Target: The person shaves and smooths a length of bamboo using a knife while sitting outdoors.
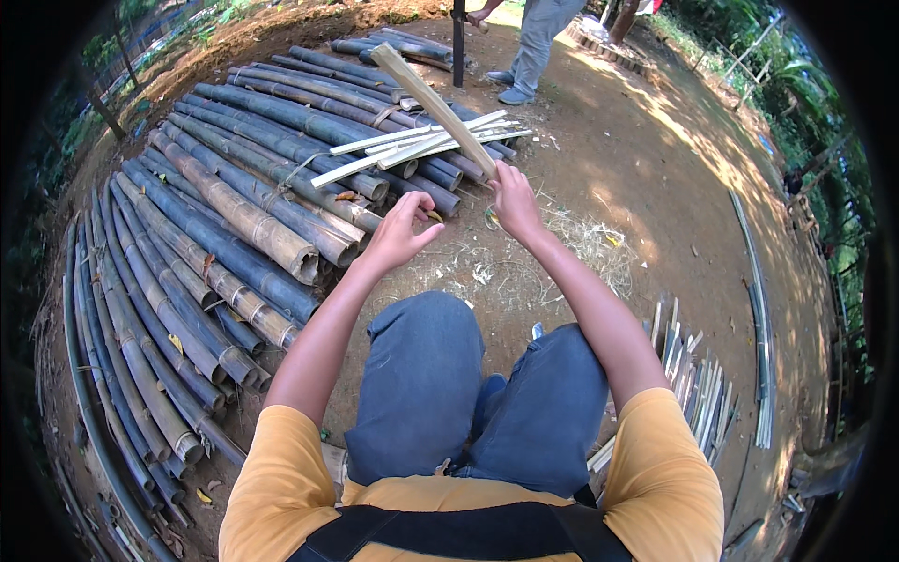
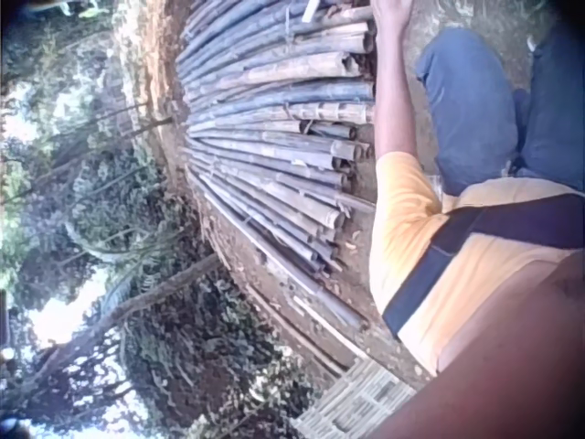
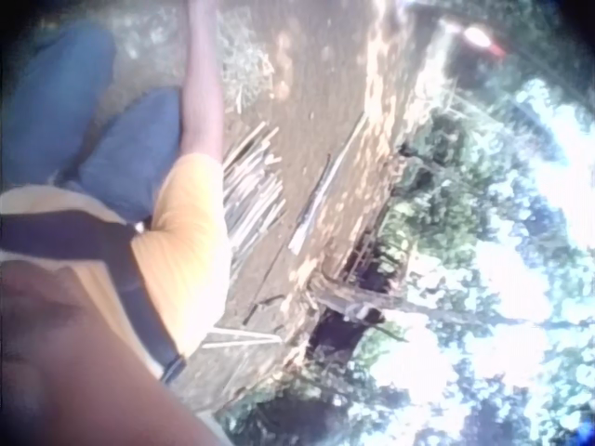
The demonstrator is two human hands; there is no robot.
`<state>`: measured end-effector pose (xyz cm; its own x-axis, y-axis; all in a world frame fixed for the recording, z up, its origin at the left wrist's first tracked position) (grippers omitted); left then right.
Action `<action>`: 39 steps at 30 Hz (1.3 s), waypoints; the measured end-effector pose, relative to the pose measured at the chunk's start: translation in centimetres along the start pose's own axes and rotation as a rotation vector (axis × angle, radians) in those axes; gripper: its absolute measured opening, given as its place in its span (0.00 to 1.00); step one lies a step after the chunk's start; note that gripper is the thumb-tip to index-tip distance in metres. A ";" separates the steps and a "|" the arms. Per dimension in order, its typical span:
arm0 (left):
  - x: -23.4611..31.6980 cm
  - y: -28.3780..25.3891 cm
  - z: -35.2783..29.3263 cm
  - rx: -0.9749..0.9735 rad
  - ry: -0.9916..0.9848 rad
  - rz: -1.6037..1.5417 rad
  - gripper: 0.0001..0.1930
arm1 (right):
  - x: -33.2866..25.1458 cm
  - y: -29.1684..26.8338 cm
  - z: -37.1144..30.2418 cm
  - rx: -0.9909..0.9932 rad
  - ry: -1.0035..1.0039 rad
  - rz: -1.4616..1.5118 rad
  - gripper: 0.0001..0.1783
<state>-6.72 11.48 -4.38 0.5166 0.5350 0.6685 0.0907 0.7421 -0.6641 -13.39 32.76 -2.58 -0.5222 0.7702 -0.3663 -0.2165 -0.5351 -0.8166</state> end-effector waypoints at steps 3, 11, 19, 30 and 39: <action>-0.7 -1.1 1.0 0.030 -0.076 -0.145 0.34 | -1.6 -2.6 0.9 0.080 -0.050 0.106 0.21; 3.9 -3.8 5.1 0.290 0.250 -0.461 0.31 | -5.1 0.6 -0.5 -0.376 -0.276 0.254 0.25; 1.6 -2.5 4.8 0.549 0.123 -1.077 0.22 | -0.6 -1.5 -1.5 -0.703 -0.043 0.323 0.30; 0.5 -0.9 4.0 0.735 0.058 -1.167 0.21 | 30.6 7.4 -55.6 -0.499 1.246 0.264 0.19; 0.3 -2.1 2.4 0.797 0.057 -1.117 0.21 | 18.5 11.5 -59.8 -0.772 1.516 0.296 0.19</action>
<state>-8.81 11.07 -1.97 0.5284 -0.4970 0.6883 -0.0220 0.8024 0.5963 23.77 61.63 -45.42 0.8103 0.5421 -0.2225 0.3870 -0.7802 -0.4914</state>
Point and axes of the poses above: each hand's wrist, its own z-axis towards the middle knuckle, its own y-axis out of the palm, x = y × z, the point moved 5 cm from there along z, towards the middle knuckle, and after that the axes turned 10 degrees about -x, right-handed, at the moved point
